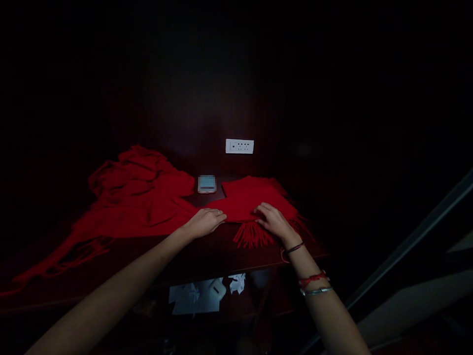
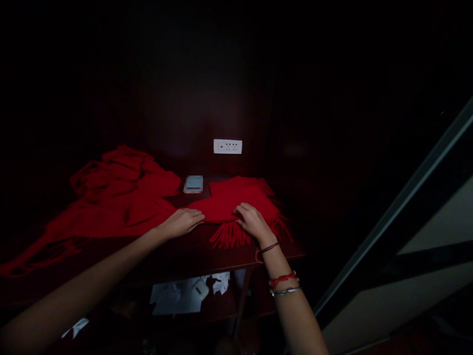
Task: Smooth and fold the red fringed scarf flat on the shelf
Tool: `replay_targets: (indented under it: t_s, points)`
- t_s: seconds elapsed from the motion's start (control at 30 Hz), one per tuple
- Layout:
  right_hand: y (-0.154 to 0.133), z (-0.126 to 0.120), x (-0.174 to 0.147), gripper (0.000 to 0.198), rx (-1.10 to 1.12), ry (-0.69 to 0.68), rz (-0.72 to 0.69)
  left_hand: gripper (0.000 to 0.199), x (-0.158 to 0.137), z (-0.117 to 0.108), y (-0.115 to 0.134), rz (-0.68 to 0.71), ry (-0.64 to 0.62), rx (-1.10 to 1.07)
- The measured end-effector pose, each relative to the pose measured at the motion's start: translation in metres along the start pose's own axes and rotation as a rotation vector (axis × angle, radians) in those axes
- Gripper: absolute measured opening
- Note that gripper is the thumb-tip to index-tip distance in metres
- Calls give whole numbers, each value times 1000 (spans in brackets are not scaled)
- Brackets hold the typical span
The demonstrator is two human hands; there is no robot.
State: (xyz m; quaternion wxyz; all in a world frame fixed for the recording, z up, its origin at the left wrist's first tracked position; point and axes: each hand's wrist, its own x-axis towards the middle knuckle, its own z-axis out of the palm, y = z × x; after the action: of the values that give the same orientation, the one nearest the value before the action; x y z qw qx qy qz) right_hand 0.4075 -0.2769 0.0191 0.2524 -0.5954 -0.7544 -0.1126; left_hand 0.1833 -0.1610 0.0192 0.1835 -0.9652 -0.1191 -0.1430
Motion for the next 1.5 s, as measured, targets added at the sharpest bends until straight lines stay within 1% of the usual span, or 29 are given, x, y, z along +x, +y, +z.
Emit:
replay_targets:
  t_s: [0.07,0.13,0.37,0.53,0.67,0.77,0.9,0.97,1.03,1.13,1.23,1.43,1.5]
  points:
    - [3,1,0,8,-13,-4,4,20,0,0,0,-16,-6,0]
    - [6,2,0,6,-19,-12,-7,21,0,1,-1,-21,-5,9]
    - [9,3,-1,12,-89,-29,-25,25,3,3,2,12,69,38]
    - [9,2,-2,15,-131,-36,1,27,3,5,1,-30,70,10]
    - [10,1,-2,17,-134,-51,19,25,3,5,3,-1,55,9]
    - [10,0,-3,18,-113,-66,18,24,4,5,5,-8,46,8]
    - [11,-4,-7,16,-96,-20,15,20,3,7,6,-30,23,-8]
    - [13,-6,-11,17,-116,32,40,19,2,8,6,-33,19,-8]
    - [15,-7,-14,14,-144,63,66,20,2,9,6,-34,19,-4]
    - [16,-8,-18,9,-184,48,73,22,2,9,7,-37,13,7]
    - [16,-8,-18,11,-229,29,79,23,3,9,9,-38,14,17]
    - [14,-7,-18,15,-272,32,90,23,-1,7,10,-35,40,22]
    - [14,-6,-17,16,-276,35,89,24,2,4,14,-27,55,34]
